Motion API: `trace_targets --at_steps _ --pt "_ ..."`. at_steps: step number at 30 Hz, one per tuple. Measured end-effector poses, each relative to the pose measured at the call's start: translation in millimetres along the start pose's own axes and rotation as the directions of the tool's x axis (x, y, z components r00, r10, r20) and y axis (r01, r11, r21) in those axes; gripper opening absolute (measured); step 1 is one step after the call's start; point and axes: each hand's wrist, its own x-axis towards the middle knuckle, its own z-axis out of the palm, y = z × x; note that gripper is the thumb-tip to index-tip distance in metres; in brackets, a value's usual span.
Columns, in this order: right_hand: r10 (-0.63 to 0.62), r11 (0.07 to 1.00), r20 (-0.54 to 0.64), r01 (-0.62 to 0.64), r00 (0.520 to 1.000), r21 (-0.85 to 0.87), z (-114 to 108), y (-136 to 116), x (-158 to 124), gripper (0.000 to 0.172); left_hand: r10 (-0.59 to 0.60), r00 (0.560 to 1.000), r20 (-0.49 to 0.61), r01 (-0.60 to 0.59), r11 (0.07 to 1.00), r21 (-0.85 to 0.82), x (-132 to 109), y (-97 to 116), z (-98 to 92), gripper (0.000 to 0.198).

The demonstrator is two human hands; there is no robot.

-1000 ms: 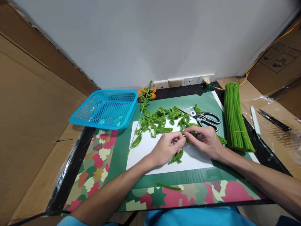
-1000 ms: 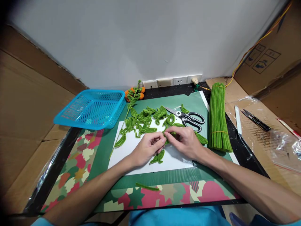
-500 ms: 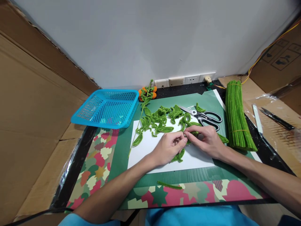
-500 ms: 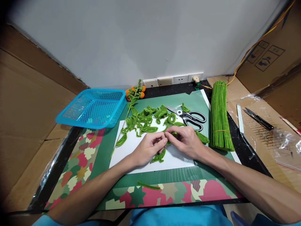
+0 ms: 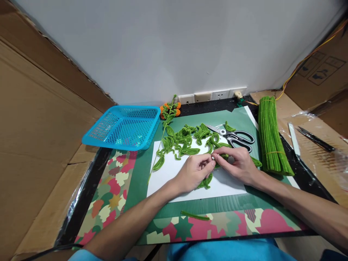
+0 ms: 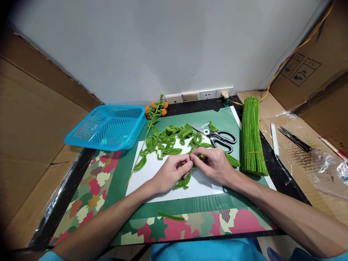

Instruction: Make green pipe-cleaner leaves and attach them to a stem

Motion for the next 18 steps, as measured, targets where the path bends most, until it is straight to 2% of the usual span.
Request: trace_targets --at_steps 9,18 --pt "-0.033 0.999 -0.065 0.032 0.997 -0.019 -2.4 -6.8 1.8 0.021 -0.027 1.000 -0.005 0.027 0.999 -0.018 -0.8 0.3 -0.1 0.041" --pt "-0.037 0.999 -0.070 0.035 0.997 -0.031 -2.3 -5.9 1.1 0.019 -0.025 1.000 -0.009 0.025 1.000 -0.009 -0.7 2.5 0.0 0.042"
